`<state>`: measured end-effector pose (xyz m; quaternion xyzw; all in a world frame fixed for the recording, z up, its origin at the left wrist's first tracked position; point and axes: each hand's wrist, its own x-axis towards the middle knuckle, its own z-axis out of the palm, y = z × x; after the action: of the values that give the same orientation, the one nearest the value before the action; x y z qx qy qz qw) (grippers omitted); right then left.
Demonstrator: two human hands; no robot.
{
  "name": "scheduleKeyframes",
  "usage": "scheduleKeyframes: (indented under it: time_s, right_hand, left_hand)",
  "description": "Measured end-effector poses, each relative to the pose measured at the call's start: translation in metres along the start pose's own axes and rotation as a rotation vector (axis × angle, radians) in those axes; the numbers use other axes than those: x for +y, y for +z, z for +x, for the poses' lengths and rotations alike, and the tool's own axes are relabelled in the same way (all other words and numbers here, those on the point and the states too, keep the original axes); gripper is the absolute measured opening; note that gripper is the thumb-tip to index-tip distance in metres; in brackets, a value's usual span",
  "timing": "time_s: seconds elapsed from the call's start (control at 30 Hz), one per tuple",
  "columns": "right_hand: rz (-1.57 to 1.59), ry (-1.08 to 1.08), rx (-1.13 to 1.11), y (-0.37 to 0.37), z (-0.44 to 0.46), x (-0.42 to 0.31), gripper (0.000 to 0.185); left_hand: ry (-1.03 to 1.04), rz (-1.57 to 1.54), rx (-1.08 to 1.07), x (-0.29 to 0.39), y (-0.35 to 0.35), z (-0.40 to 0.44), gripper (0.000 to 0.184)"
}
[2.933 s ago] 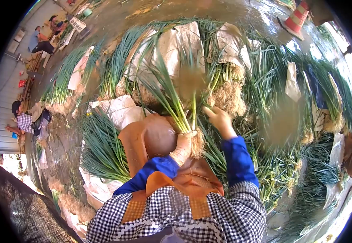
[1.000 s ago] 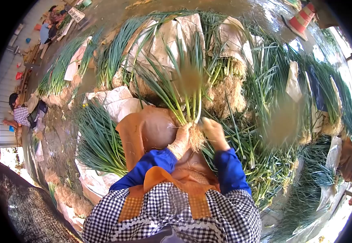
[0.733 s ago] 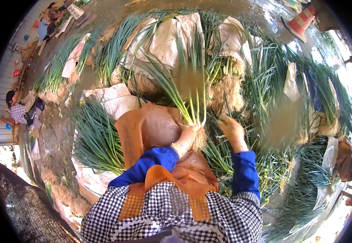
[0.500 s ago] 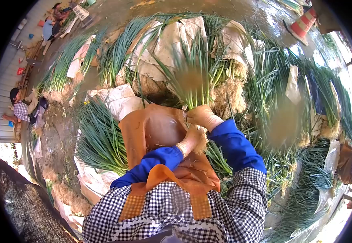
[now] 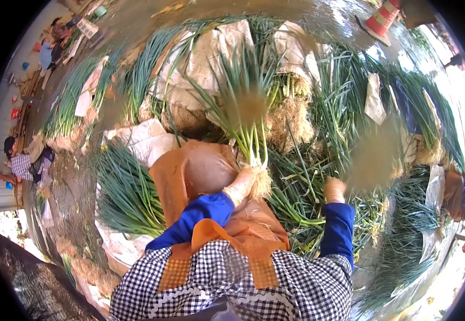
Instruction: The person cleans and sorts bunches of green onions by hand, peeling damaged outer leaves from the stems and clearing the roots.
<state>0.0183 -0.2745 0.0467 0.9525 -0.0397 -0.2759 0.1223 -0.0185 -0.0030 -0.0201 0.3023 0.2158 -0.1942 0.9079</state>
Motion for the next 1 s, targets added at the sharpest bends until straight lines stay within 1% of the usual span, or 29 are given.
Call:
scheduleKeyframes:
  time_s: [0.03,0.07,0.1,0.13,0.2,0.23,0.27,0.3,0.33,0.37,0.4,0.43,0.47,0.53,0.57,0.6,0.63,0.67,0.7,0.73,0.8,0.83,0.87,0.9,0.93,0.97,1.0]
  right_hand:
    - [0.158,-0.404,0.100,0.061,0.048,0.012,0.032]
    - [0.655,-0.348,0.156,0.027,0.028,-0.031,0.034]
    - [0.885,-0.400,0.228,0.015,0.025,-0.063,0.038]
    - [0.995,-0.508,0.293,0.026,0.045,-0.092,0.042]
    - [0.671,-0.733,0.743,0.013,0.059,-0.147,0.043]
    - [1.212,-0.769,0.403,0.031,0.081,-0.172,0.043]
    - [1.484,-0.840,0.099,0.009,0.069,-0.177,0.043]
    - [1.800,-0.827,-0.254,-0.017,0.055,-0.182,0.045]
    - [2.035,-0.720,-0.570,-0.043,0.040,-0.187,0.049]
    - [2.036,-0.721,-0.576,-0.034,0.050,-0.190,0.049]
    - [1.714,-0.969,-0.431,-0.033,0.056,-0.193,0.051]
    - [1.844,-0.747,-0.647,-0.030,0.059,-0.192,0.060]
    - [1.982,-0.477,-0.827,-0.041,0.050,-0.189,0.069]
    - [2.185,-0.435,-0.788,-0.021,0.054,-0.174,0.060]
    - [2.177,-0.363,-0.591,-0.048,0.015,-0.170,0.049]
    - [1.949,-0.622,-0.244,-0.033,0.017,-0.177,0.041]
    - [1.907,-0.534,-0.215,-0.021,0.023,-0.169,0.038]
    - [1.869,-0.449,-0.184,-0.027,0.017,-0.162,0.036]
    - [1.925,-0.346,-0.224,-0.031,0.028,-0.150,0.035]
    - [2.138,-0.214,-0.108,-0.035,0.037,-0.143,0.027]
    - [1.821,-0.192,0.197,-0.028,0.065,-0.124,0.023]
    - [2.167,-0.212,-0.043,-0.027,0.066,-0.137,0.022]
    - [2.490,-0.147,-0.305,-0.026,0.066,-0.150,0.022]
    - [1.944,-0.457,-0.083,-0.030,0.060,-0.165,0.022]
    - [1.492,-0.561,-0.009,-0.039,0.062,-0.167,0.023]
    - [1.052,-0.648,0.107,-0.062,0.055,-0.168,0.025]
    - [0.746,-0.598,0.096,-0.119,0.034,-0.154,0.028]
  left_hand:
    - [0.023,0.013,0.066,0.001,0.001,0.003,0.005]
    - [-0.085,0.040,0.119,0.011,0.010,-0.005,0.010]
    - [-0.173,-0.008,0.061,0.023,0.019,-0.019,0.012]
    - [-0.255,-0.049,-0.004,0.034,0.026,-0.023,0.014]
    - [-0.260,-0.037,0.009,0.033,0.022,-0.020,0.014]
    - [-0.267,-0.065,-0.048,0.033,0.019,-0.021,0.020]
    - [-0.255,-0.080,-0.007,0.035,0.021,-0.025,0.021]
    - [-0.196,-0.053,0.016,0.033,0.019,-0.024,0.019]
    - [-0.140,-0.031,0.039,0.029,0.015,-0.021,0.018]
    - [-0.139,-0.031,0.045,0.024,0.012,-0.017,0.018]
    - [-0.097,-0.003,0.113,0.020,0.009,-0.012,0.017]
    - [-0.054,0.026,0.180,0.018,0.005,-0.009,0.017]
    - [-0.050,0.027,0.182,0.020,0.004,-0.010,0.017]
    - [-0.122,-0.123,0.131,0.025,0.004,-0.011,0.017]
    - [-0.098,-0.070,0.159,0.019,-0.009,-0.001,0.018]
    - [-0.020,-0.113,0.161,0.018,-0.001,0.002,0.019]
    - [-0.082,-0.193,0.121,0.020,0.001,0.000,0.021]
    - [-0.144,-0.268,0.082,0.025,0.002,-0.004,0.023]
    - [-0.114,-0.279,0.001,0.030,0.006,-0.006,0.028]
    - [-0.125,-0.215,-0.155,0.036,-0.015,-0.005,0.034]
    - [-0.061,-0.190,-0.144,0.076,0.046,-0.046,0.036]
    - [-0.004,-0.171,-0.098,0.073,0.027,-0.034,0.038]
    - [-0.038,-0.261,-0.005,0.069,0.020,-0.024,0.032]
    - [-0.079,-0.283,-0.004,0.059,0.012,-0.015,0.029]
    - [-0.117,-0.300,-0.008,0.048,0.007,-0.005,0.026]
    - [-0.064,-0.313,0.056,0.045,0.017,-0.006,0.021]
    - [-0.051,-0.302,0.081,0.045,0.013,-0.004,0.014]
